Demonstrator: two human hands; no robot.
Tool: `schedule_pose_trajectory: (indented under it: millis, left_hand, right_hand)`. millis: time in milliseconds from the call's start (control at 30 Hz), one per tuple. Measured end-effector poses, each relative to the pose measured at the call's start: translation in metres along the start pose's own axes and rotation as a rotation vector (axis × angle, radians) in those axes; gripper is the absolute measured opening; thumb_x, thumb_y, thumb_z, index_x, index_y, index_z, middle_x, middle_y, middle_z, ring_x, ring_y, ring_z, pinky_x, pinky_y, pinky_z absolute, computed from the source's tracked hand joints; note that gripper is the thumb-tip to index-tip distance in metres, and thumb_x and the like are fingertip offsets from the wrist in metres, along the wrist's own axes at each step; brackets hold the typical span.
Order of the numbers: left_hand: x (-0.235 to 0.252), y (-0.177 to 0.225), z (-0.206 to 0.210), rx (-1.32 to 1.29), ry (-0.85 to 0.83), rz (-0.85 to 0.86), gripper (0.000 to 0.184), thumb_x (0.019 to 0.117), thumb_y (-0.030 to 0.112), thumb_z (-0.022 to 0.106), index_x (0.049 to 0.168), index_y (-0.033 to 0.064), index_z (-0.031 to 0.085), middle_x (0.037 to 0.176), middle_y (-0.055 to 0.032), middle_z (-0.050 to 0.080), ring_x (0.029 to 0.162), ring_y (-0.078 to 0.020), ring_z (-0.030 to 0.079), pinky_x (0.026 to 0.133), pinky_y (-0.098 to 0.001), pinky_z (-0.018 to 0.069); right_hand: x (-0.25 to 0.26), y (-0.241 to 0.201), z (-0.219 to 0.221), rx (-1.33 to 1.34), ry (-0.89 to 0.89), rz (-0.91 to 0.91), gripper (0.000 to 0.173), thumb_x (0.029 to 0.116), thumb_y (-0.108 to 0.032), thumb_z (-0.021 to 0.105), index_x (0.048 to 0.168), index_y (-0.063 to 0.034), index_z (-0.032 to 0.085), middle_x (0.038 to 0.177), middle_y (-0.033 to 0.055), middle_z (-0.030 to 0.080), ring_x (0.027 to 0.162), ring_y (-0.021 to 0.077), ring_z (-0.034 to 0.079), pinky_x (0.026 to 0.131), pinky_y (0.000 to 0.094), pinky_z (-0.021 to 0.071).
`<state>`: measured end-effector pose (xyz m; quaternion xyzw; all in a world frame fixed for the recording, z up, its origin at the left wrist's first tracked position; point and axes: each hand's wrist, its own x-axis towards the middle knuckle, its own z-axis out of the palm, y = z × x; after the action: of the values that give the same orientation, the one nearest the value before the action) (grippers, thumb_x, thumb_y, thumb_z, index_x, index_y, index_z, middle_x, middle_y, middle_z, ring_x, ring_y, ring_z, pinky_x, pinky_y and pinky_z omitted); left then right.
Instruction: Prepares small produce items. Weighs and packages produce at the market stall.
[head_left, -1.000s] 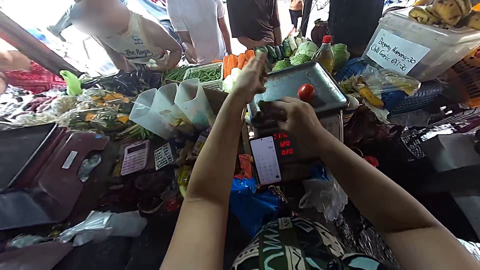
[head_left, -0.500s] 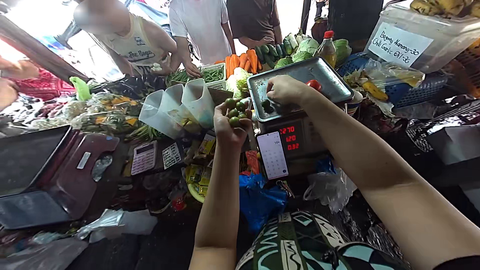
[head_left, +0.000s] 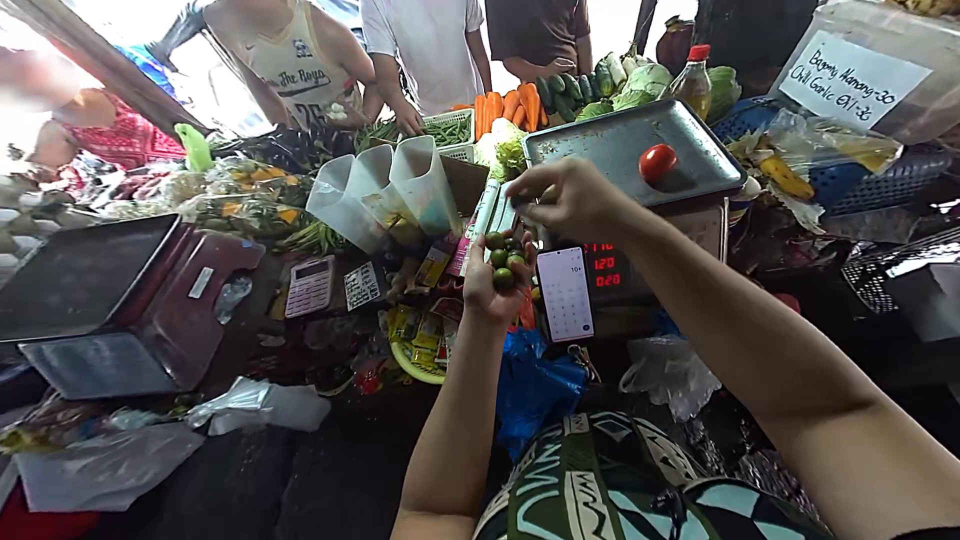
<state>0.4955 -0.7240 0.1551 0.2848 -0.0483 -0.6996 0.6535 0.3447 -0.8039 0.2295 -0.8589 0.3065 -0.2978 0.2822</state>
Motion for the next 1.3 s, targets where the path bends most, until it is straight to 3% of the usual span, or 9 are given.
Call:
schedule_pose_trajectory:
  millis: [200, 300, 400, 567, 800, 933, 1100, 1233, 1300]
  left_hand:
    - [-0.018, -0.020, -0.040, 0.031, -0.100, 0.044, 0.057, 0.1083, 0.053, 0.028, 0.097, 0.0127, 0.066, 0.082, -0.0066, 0.069, 0.073, -0.0171, 0.070, 0.063, -0.0356, 0.0610]
    - [-0.023, -0.026, -0.051, -0.037, -0.074, 0.047, 0.051, 0.1088, 0.048, 0.033, 0.098, 0.0109, 0.066, 0.082, -0.0080, 0.070, 0.073, -0.0168, 0.072, 0.065, -0.0348, 0.0622]
    - [-0.028, -0.021, -0.051, -0.087, -0.037, 0.011, 0.042, 0.1073, 0.043, 0.043, 0.103, 0.0076, 0.065, 0.084, -0.0099, 0.070, 0.069, -0.0159, 0.071, 0.058, -0.0290, 0.0610]
    - [-0.030, -0.005, -0.081, -0.179, -0.177, -0.091, 0.041, 0.1030, 0.044, 0.053, 0.111, 0.0042, 0.062, 0.096, -0.0136, 0.069, 0.072, -0.0180, 0.073, 0.053, -0.0235, 0.0595]
    - [-0.042, -0.005, -0.100, -0.157, -0.114, -0.085, 0.036, 0.1043, 0.039, 0.052, 0.114, 0.0057, 0.061, 0.099, -0.0132, 0.070, 0.071, -0.0165, 0.073, 0.053, -0.0229, 0.0597]
    - [-0.045, 0.001, -0.105, -0.176, -0.154, -0.084, 0.034, 0.1021, 0.034, 0.058, 0.117, 0.0042, 0.062, 0.101, -0.0148, 0.069, 0.071, -0.0172, 0.072, 0.054, -0.0225, 0.0598]
    - [-0.053, 0.003, -0.112, -0.096, -0.066, -0.046, 0.033, 0.1058, 0.036, 0.051, 0.116, 0.0074, 0.061, 0.099, -0.0126, 0.070, 0.067, -0.0138, 0.071, 0.052, -0.0203, 0.0582]
    - [-0.059, 0.000, -0.118, -0.019, 0.010, -0.044, 0.032, 0.1084, 0.036, 0.045, 0.117, 0.0083, 0.059, 0.097, -0.0108, 0.069, 0.065, -0.0117, 0.069, 0.050, -0.0190, 0.0565]
    - [-0.063, -0.001, -0.123, 0.010, 0.024, -0.053, 0.032, 0.1090, 0.036, 0.044, 0.116, 0.0081, 0.059, 0.096, -0.0098, 0.069, 0.063, -0.0107, 0.069, 0.049, -0.0187, 0.0564]
  right_hand:
    - [-0.036, -0.033, 0.061, -0.166, -0.373, -0.035, 0.016, 0.0979, -0.016, 0.068, 0.111, -0.0127, 0.076, 0.108, 0.0127, 0.067, 0.098, 0.0274, 0.066, 0.086, 0.0498, 0.0550]
    - [-0.055, -0.020, 0.078, -0.134, -0.218, -0.100, 0.024, 0.0998, -0.020, 0.065, 0.121, -0.0163, 0.075, 0.116, 0.0123, 0.066, 0.099, 0.0258, 0.067, 0.083, 0.0463, 0.0574]
    - [-0.094, -0.011, 0.083, -0.083, 0.170, -0.195, 0.025, 0.0997, -0.017, 0.064, 0.122, -0.0143, 0.074, 0.115, 0.0083, 0.069, 0.097, 0.0197, 0.069, 0.079, 0.0383, 0.0602]
    - [-0.188, 0.050, 0.057, -0.416, 0.540, 0.301, 0.035, 0.1025, -0.021, 0.057, 0.134, -0.0109, 0.068, 0.099, 0.0106, 0.074, 0.091, 0.0262, 0.072, 0.078, 0.0468, 0.0597]
    - [-0.212, 0.086, 0.038, -0.647, 0.420, 0.541, 0.044, 0.1033, -0.022, 0.051, 0.146, -0.0194, 0.060, 0.093, 0.0179, 0.073, 0.086, 0.0403, 0.071, 0.068, 0.0550, 0.0554]
    - [-0.224, 0.083, 0.034, -0.670, 0.406, 0.554, 0.042, 0.1052, -0.024, 0.048, 0.144, -0.0233, 0.062, 0.091, 0.0159, 0.072, 0.085, 0.0382, 0.070, 0.067, 0.0543, 0.0544]
    - [-0.218, 0.076, 0.027, -0.687, 0.335, 0.562, 0.035, 0.1048, -0.023, 0.049, 0.129, -0.0095, 0.070, 0.091, 0.0202, 0.071, 0.085, 0.0422, 0.070, 0.066, 0.0584, 0.0531]
    - [-0.201, 0.065, 0.025, -0.669, 0.312, 0.601, 0.038, 0.1052, -0.021, 0.048, 0.136, -0.0116, 0.068, 0.090, 0.0202, 0.072, 0.084, 0.0419, 0.070, 0.067, 0.0584, 0.0524]
    - [-0.200, 0.058, 0.027, -0.623, 0.311, 0.580, 0.033, 0.1057, -0.022, 0.049, 0.124, -0.0064, 0.072, 0.090, 0.0199, 0.071, 0.085, 0.0410, 0.070, 0.068, 0.0589, 0.0528]
